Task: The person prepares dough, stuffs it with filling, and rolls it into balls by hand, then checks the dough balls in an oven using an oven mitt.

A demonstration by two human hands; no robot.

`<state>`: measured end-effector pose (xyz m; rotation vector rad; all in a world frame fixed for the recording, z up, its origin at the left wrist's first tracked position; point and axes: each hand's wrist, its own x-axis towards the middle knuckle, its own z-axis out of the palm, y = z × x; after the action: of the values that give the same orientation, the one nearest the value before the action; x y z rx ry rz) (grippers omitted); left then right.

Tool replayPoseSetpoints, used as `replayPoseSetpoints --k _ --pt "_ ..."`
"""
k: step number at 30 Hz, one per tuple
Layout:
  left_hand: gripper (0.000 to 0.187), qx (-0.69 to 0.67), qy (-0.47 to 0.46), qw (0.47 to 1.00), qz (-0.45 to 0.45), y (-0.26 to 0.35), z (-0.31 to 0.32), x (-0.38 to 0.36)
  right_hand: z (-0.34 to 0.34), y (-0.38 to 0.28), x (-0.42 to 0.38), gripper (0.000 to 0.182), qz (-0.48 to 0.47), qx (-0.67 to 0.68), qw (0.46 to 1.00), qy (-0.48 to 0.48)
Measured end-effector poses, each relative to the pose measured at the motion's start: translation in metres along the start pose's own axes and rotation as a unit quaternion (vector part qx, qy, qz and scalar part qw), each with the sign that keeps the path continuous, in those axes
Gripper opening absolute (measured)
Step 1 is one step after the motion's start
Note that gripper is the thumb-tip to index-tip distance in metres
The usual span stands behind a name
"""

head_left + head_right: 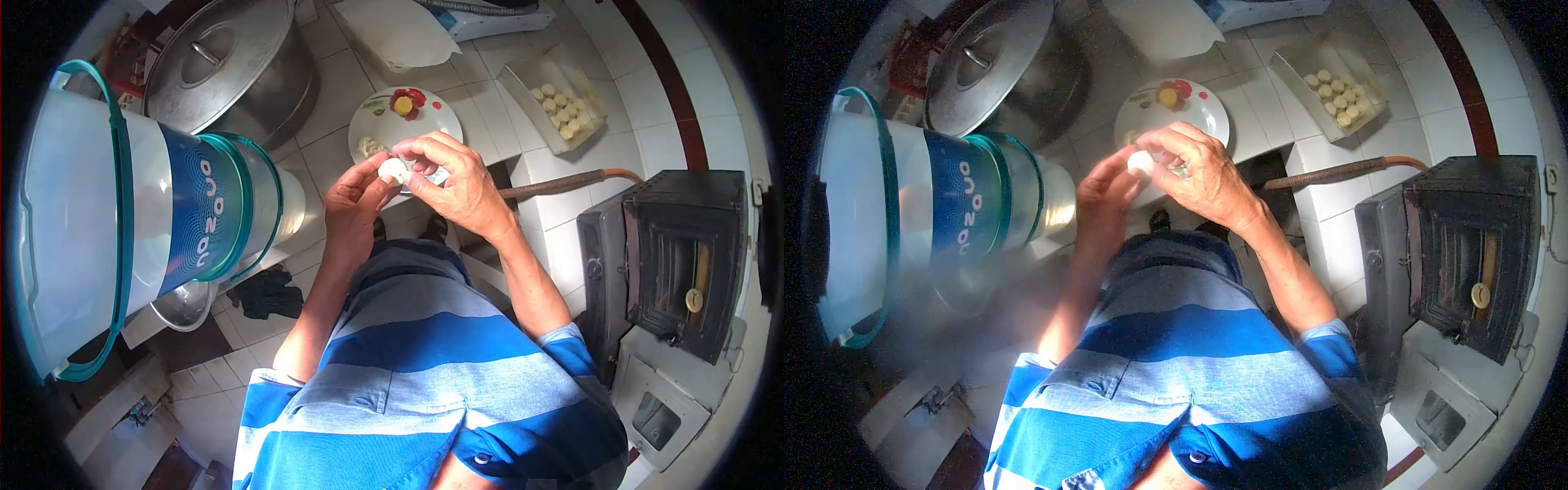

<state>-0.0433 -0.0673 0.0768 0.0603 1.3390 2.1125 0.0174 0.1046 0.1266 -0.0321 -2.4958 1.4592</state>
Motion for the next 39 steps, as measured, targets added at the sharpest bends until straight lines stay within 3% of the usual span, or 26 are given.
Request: replayPoseSetpoints --k 8,11,19,21,23,24,26,29,32,33,35,37,39 --pt "0.040 0.055 -0.028 0.998 0.008 -0.003 0.002 0.003 0.001 0.006 -0.001 0.032 -0.018 -0.040 0.999 0.005" --pt "0.039 0.053 -0.026 0.998 0.000 0.001 0.003 0.002 0.002 0.005 -0.001 0.031 0.023 -0.024 0.999 0.005" --pt "0.039 -0.009 -0.043 0.999 -0.029 -0.002 -0.003 0.006 0.006 0.021 -0.004 0.034 0.118 0.155 0.981 0.019" --pt "0.040 0.141 -0.089 0.980 0.107 -0.013 -0.007 0.010 0.005 0.025 -0.008 0.039 0.046 0.105 0.993 0.031" --pt "0.044 0.010 -0.064 0.997 -0.029 -0.022 -0.012 0.018 -0.005 0.028 -0.012 0.057 -0.060 0.015 0.998 0.026" --pt "0.046 0.000 -0.084 0.996 -0.029 -0.037 -0.024 0.025 -0.005 0.036 -0.017 0.062 -0.051 0.044 0.998 0.009" --pt "0.049 -0.055 -0.089 0.994 -0.033 -0.037 -0.013 0.025 -0.004 0.046 -0.025 0.060 -0.029 0.074 0.996 0.027" --pt "0.050 -0.089 -0.150 0.978 -0.117 -0.035 -0.002 0.037 -0.010 0.061 -0.032 0.051 0.012 0.134 0.991 0.021" --pt "0.049 -0.130 -0.148 0.967 -0.161 -0.023 0.031 0.033 -0.029 0.073 -0.037 0.043 0.010 0.145 0.988 0.052" --pt "0.049 -0.124 -0.153 0.967 -0.161 -0.022 0.039 0.034 -0.032 0.081 -0.038 0.041 0.024 0.149 0.987 0.060" --pt "0.049 -0.114 -0.160 0.960 -0.198 -0.020 0.052 0.037 -0.038 0.097 -0.043 0.038 0.091 0.370 0.918 0.114" --pt "0.051 -0.083 -0.144 0.965 -0.202 -0.021 0.058 0.040 -0.063 0.116 -0.043 0.038 0.143 0.413 0.883 0.171" --pt "0.063 -0.018 -0.135 0.969 -0.206 -0.027 0.054 0.044 -0.099 0.140 -0.040 0.039 0.153 0.335 0.896 0.248"
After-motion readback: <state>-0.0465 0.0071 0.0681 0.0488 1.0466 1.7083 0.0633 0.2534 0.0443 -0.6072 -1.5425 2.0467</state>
